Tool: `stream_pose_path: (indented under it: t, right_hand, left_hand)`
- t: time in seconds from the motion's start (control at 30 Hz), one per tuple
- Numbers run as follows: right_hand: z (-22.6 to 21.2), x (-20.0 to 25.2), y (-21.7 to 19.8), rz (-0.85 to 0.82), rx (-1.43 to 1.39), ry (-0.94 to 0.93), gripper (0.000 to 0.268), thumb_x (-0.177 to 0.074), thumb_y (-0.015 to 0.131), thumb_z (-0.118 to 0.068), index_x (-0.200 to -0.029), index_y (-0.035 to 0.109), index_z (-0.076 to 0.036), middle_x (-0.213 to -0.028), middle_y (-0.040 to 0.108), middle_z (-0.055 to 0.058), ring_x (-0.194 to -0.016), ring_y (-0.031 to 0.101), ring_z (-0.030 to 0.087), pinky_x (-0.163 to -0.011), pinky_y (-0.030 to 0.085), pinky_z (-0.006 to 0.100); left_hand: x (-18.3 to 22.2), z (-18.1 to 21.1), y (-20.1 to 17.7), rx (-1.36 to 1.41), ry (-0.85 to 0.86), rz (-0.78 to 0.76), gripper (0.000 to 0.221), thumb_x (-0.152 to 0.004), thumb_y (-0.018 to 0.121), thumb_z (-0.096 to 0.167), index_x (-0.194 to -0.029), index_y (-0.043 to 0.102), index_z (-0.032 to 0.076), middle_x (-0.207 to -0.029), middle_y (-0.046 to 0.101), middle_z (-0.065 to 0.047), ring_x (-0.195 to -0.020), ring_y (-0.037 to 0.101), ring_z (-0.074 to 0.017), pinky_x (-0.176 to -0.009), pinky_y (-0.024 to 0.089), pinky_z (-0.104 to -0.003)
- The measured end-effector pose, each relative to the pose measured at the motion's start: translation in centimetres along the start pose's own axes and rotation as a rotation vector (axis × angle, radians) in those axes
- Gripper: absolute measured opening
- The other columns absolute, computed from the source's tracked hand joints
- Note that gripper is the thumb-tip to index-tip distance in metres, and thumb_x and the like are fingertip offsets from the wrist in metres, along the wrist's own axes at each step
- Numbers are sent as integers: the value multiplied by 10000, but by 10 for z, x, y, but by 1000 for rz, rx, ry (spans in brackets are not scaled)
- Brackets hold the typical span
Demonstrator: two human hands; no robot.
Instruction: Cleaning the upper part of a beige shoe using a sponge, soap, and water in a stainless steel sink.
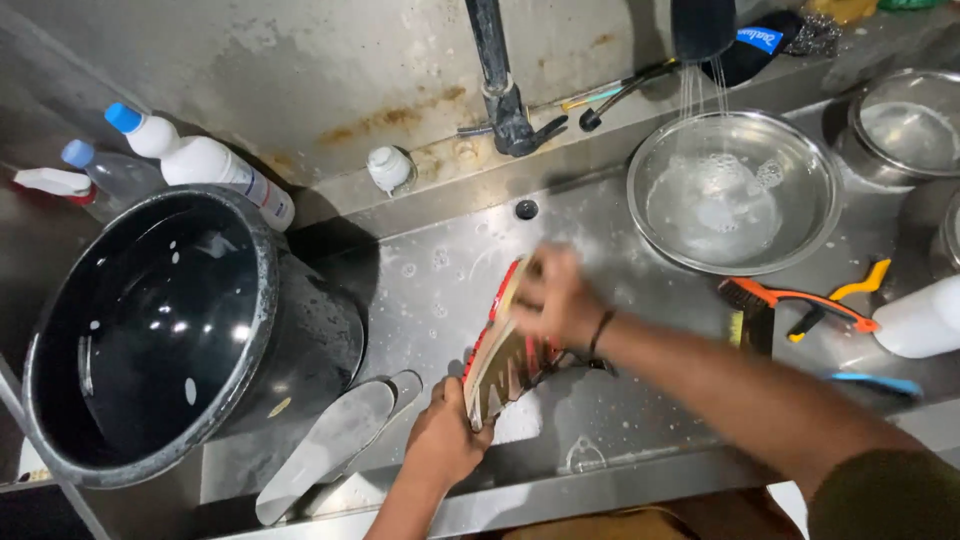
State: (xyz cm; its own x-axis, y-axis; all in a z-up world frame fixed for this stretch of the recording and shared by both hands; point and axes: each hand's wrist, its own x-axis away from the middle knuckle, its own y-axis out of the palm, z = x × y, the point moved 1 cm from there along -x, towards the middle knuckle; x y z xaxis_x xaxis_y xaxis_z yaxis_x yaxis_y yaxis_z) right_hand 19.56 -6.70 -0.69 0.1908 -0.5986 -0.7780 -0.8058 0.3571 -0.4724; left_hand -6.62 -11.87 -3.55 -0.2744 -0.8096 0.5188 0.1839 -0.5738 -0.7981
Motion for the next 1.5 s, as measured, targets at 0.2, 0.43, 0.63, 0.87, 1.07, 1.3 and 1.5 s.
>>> stream_pose_path:
  t: [0.2, 0.43, 0.63, 0.87, 1.07, 1.3, 1.5]
  right_hand:
    - [68, 16, -74, -420, 458, 812, 646, -815, 652, -621, -1353, 672, -264, -1309, 463, 197, -1223, 422, 452, -1022, 458, 572]
    - [76, 51, -141, -372, 586, 1342, 774, -824, 549, -668, -1455, 603, -221, -1408, 452, 226, -1359, 358, 403, -1153, 285, 459]
    - [-22, 79, -6, -213, 284, 380, 399, -770, 819, -447, -1065, 743, -190, -1206, 572, 163, -1035, 628, 436, -926, 508, 491]
    - [65, 37, -21, -728, 418, 1078, 762, -822, 494, -716, -1495, 513, -357, -1660, 206, 119, -1533, 169, 356, -1083, 398, 580]
    - [42, 52, 17, -154, -35, 810, 479, -663, 830, -430, -903, 538, -135, -865, 564, 41, -732, 568, 184, -655, 474, 369]
    - [6, 52, 17, -173, -142, 387, 485, -826, 821, -404, -1171, 646, -111, -1237, 540, 134, -1137, 559, 319, -1028, 432, 454]
    - [92, 81, 8, -468, 387, 874, 678, -766, 785, -557, -1364, 686, -255, -1502, 384, 220, -1360, 380, 448, -1147, 331, 506]
  left_hand:
    - [3, -20, -7, -95, -81, 14, 489, -851, 716, 462, -1127, 407, 203, -1182, 546, -100, -952, 661, -442, -789, 513, -569]
    - [-17, 57, -44, -437, 133, -7, 1333, -740, 904, 630, -1620, 11, 179, -1699, -10, -140, -1557, 31, -394, -1184, 226, -569]
    - [-32, 68, -54, -570, 211, -222, 1225, -784, 695, 691, -1650, 35, 130, -1611, 369, -126, -1216, 613, -408, -963, 538, -537]
    - [-36, 62, -46, -542, 260, -138, 1210, -811, 601, 701, -1649, -32, 100, -1484, 399, -141, -917, 644, -418, -694, 546, -517]
    - [-51, 51, -35, -504, 291, -99, 1299, -717, 730, 768, -1633, 80, 115, -1577, 345, -110, -991, 652, -415, -777, 549, -522]
    - [-54, 53, -37, -485, 292, -96, 1311, -680, 753, 785, -1627, 123, 132, -1572, 365, -123, -976, 665, -443, -792, 549, -536]
    - [-42, 60, -50, -578, 206, -250, 1247, -810, 602, 767, -1649, -45, 109, -1499, 371, -120, -1046, 613, -398, -744, 542, -507]
